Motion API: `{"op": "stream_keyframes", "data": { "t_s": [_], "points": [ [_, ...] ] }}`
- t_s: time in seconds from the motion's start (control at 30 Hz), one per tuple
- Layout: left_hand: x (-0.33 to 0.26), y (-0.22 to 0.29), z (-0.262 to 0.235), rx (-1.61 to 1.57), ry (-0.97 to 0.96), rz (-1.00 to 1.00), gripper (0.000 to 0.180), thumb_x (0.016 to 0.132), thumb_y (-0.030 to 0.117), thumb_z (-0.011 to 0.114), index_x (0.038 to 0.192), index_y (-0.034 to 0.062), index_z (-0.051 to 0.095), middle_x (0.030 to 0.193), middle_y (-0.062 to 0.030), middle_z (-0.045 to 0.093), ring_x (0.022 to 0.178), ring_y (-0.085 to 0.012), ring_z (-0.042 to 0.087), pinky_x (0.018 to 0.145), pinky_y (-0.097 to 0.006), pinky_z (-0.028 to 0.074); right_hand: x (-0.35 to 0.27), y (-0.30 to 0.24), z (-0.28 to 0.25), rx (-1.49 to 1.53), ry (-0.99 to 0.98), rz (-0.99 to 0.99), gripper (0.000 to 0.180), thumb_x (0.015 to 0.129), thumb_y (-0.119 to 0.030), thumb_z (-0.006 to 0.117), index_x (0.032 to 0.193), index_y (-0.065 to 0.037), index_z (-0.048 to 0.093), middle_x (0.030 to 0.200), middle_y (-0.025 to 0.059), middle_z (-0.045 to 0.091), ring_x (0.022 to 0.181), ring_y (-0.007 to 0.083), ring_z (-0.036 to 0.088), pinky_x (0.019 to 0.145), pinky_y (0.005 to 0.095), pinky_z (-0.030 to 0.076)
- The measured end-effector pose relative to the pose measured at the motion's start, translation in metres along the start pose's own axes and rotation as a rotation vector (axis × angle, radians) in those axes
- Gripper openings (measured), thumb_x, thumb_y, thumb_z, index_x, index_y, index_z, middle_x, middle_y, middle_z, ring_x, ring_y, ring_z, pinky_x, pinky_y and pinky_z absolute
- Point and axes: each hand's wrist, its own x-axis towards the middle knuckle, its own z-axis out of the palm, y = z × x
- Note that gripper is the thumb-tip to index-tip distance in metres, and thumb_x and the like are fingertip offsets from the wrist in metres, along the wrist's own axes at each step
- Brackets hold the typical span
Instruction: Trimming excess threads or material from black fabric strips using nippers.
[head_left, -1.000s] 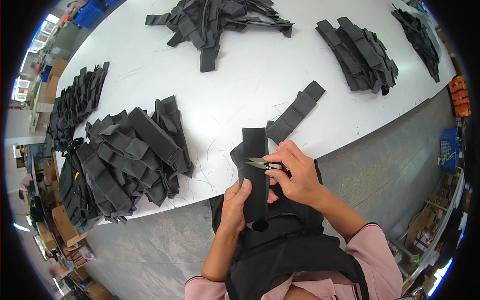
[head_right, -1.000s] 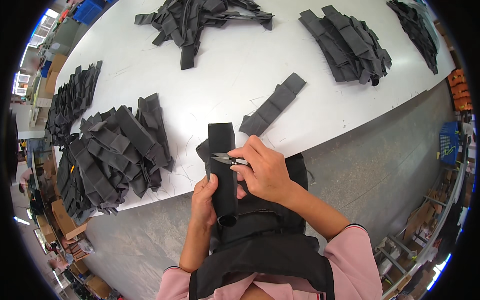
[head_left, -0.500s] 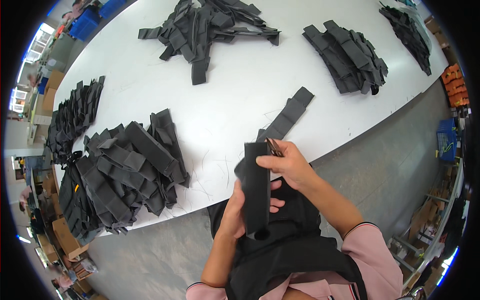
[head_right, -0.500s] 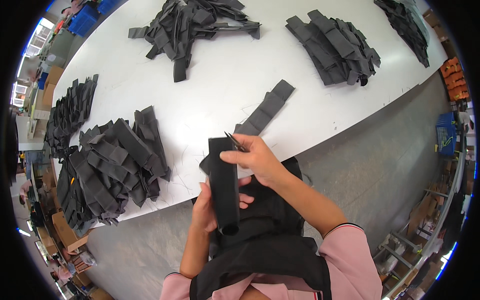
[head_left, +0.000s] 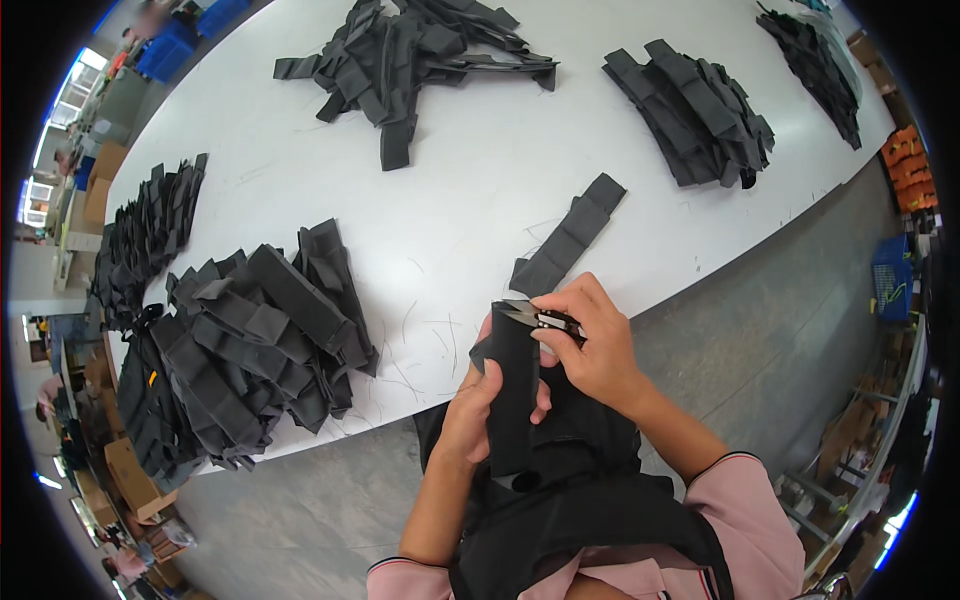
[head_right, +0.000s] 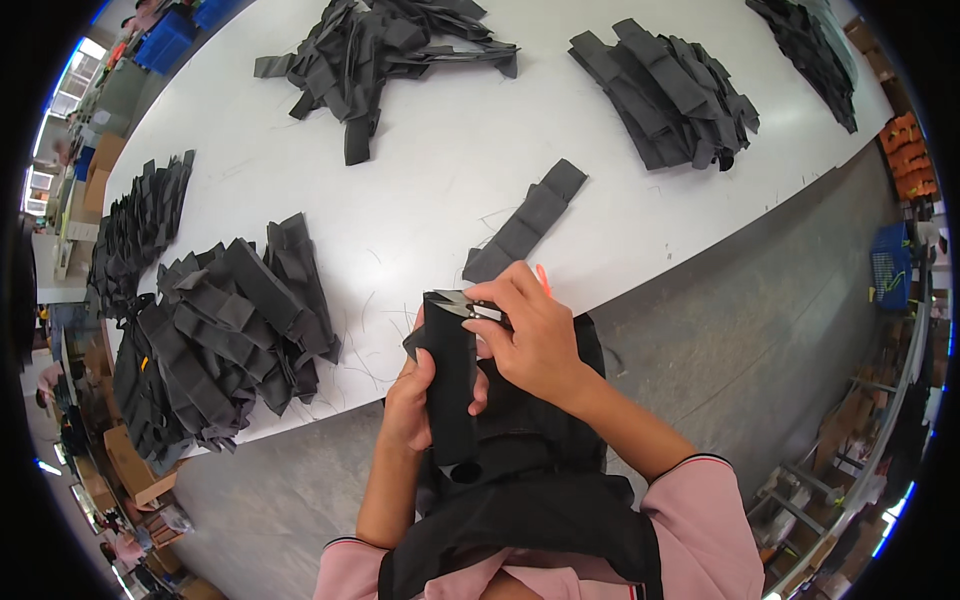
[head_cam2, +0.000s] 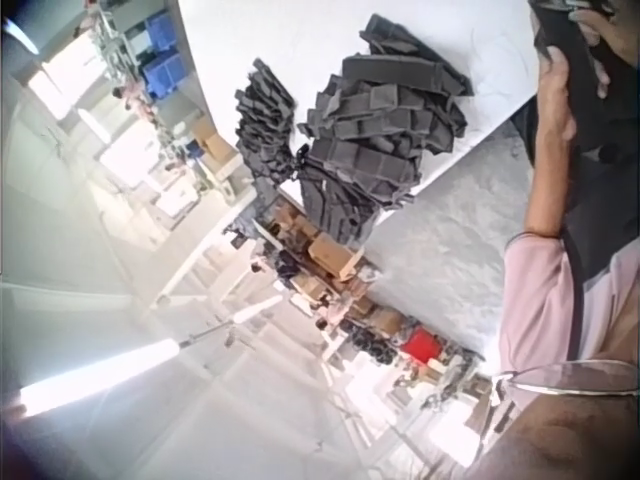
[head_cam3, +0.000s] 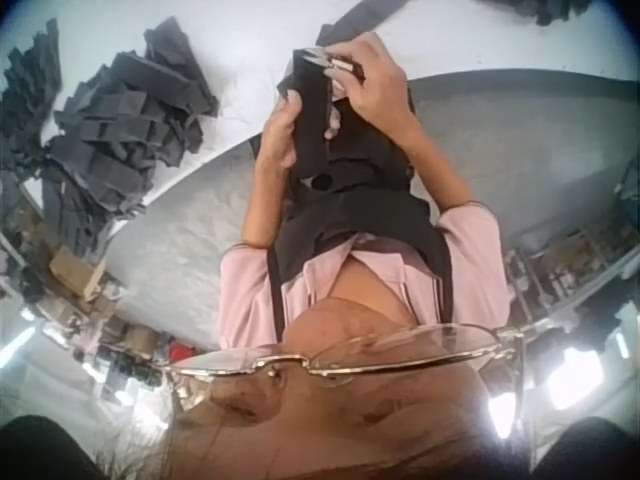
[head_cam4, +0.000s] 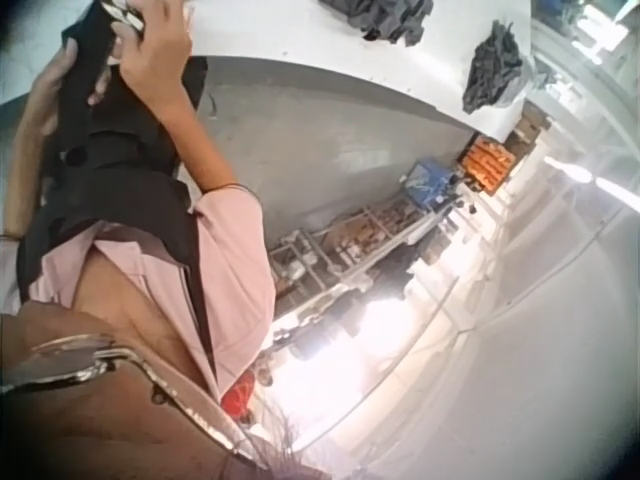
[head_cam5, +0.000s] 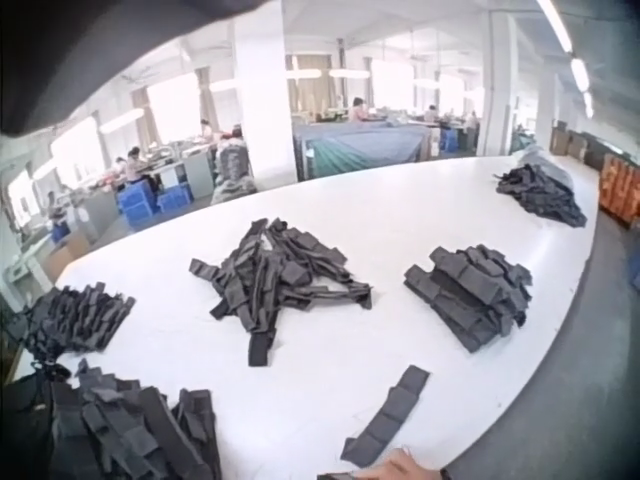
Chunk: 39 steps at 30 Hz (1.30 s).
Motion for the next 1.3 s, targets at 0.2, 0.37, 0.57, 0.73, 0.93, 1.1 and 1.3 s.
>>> {"op": "stream_keyframes", "data": {
  "t_s": [0.2,0.37,0.57,0.73,0.93,1.1,1.3],
  "points": [
    [-0.004,0.005,-0.011,-0.073,-0.046,-0.06,0.054,0.096,0.043,0.039,0.14,0.0169,0.021,0.104,-0.0209,0.051,0.071,-0.0254,0.056,0.058,-0.033,0.046,0.006,0.003,0.0,0.002,-0.042,-0.042,0.02,0.071,-0.004,0.068,0.09,-0.008,0.063,0.078,0.0038,0.048,0.056,0.0172,0.051,0.049,0.028,0.041],
    [-0.013,0.009,-0.015,-0.118,-0.057,-0.146,0.054,0.096,0.044,0.041,0.14,0.0185,0.022,0.098,-0.0224,0.052,0.061,-0.0255,0.054,0.055,-0.033,0.045,0.012,0.005,-0.011,0.126,-0.094,-0.025,0.021,0.071,-0.004,0.07,0.091,-0.007,0.064,0.077,0.0035,0.047,0.056,0.0151,0.05,0.049,0.0271,0.039],
    [-0.014,0.012,-0.011,-0.163,-0.132,-0.217,0.057,0.095,0.041,0.043,0.142,0.0198,0.019,0.093,-0.0234,0.053,0.056,-0.0254,0.053,0.053,-0.033,0.045,0.033,0.008,-0.036,0.12,-0.349,-0.092,0.025,0.068,-0.003,0.071,0.092,-0.008,0.064,0.078,0.0035,0.049,0.06,0.0157,0.05,0.053,0.0272,0.04],
    [-0.018,0.017,-0.008,-0.124,-0.121,-0.262,0.069,0.091,0.044,0.051,0.143,0.0148,0.016,0.091,-0.0197,0.055,0.059,-0.0228,0.054,0.054,-0.031,0.044,0.051,0.009,-0.046,0.114,-0.554,-0.162,0.024,0.068,-0.004,0.072,0.092,-0.005,0.067,0.077,0.0045,0.047,0.065,0.0157,0.047,0.057,0.0272,0.038],
    [-0.017,0.017,-0.011,-0.084,-0.143,-0.298,0.076,0.088,0.045,0.056,0.145,0.0138,0.016,0.09,-0.0198,0.055,0.059,-0.0225,0.054,0.053,-0.029,0.044,0.041,0.021,-0.041,0.256,-0.492,-0.075,0.021,0.072,0.001,0.068,0.092,-0.002,0.066,0.083,0.004,0.049,0.068,0.013,0.05,0.058,0.0261,0.039],
    [-0.016,0.015,-0.014,-0.077,-0.134,-0.287,0.076,0.087,0.045,0.056,0.144,0.0129,0.018,0.09,-0.0195,0.055,0.06,-0.0219,0.055,0.053,-0.028,0.044,0.024,0.013,-0.04,0.653,-0.532,0.346,0.018,0.079,0.002,0.063,0.097,0.001,0.062,0.083,0.0013,0.049,0.088,0.0105,0.057,0.075,0.0248,0.045],
    [-0.016,0.014,-0.014,-0.039,-0.161,-0.301,0.077,0.087,0.047,0.055,0.144,0.013,0.017,0.091,-0.0184,0.055,0.061,-0.0205,0.055,0.053,-0.028,0.044,0.023,0.016,-0.036,0.742,-0.625,0.54,0.017,0.079,0.0,0.064,0.096,0.001,0.062,0.084,-0.0004,0.048,0.076,0.0084,0.053,0.065,0.0229,0.043]
  ]
}}
